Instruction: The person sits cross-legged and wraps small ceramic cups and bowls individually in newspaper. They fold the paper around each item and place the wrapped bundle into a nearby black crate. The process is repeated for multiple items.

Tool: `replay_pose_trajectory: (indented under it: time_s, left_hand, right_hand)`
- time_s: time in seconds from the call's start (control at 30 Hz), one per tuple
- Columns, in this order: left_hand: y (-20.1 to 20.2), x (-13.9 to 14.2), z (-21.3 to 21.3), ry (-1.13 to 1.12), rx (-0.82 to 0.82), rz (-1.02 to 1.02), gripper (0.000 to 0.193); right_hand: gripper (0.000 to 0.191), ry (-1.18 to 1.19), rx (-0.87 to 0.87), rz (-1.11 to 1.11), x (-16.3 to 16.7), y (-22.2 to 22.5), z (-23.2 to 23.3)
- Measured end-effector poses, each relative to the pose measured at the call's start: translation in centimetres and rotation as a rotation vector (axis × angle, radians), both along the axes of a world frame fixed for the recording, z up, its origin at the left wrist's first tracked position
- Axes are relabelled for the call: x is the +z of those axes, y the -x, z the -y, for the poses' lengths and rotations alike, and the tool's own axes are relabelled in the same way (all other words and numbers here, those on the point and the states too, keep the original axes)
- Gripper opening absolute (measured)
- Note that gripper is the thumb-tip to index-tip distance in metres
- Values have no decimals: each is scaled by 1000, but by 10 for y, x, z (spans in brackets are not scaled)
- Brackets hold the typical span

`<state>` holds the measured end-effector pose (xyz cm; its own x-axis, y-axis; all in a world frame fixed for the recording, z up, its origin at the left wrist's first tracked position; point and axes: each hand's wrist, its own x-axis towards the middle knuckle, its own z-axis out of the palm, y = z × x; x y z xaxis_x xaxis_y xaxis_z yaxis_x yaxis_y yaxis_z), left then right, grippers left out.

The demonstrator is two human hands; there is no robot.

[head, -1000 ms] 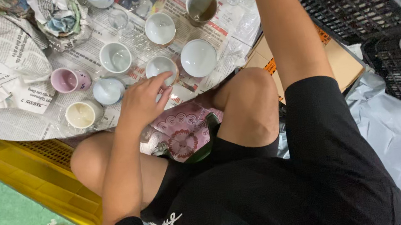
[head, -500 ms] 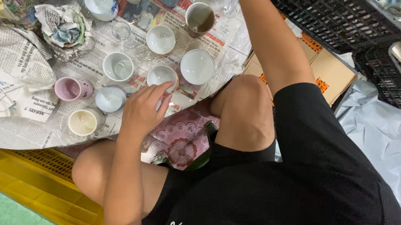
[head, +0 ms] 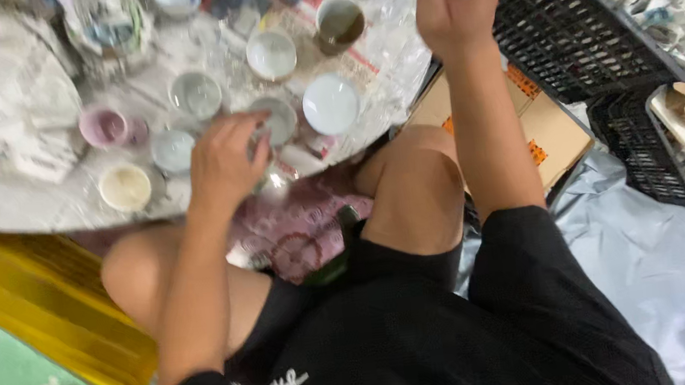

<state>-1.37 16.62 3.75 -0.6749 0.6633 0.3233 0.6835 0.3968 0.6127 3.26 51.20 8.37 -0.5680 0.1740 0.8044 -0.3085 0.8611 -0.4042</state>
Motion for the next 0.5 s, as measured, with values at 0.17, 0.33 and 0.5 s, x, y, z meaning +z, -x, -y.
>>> replay_pose_trajectory:
  time_s: [0.17, 0.33, 0.5]
  left_hand:
    - [-4, -11, 1, 34, -54, 17, 34]
    - [-13, -33, -8, 232, -160, -54, 46]
    - [-18, -57, -20, 362, -123, -161, 37]
  right_hand:
    - [46, -102, 283, 220, -7, -29, 76]
    - [51, 35, 501, 432, -43, -26, 106]
    - [44, 52, 563, 540, -59, -30, 105]
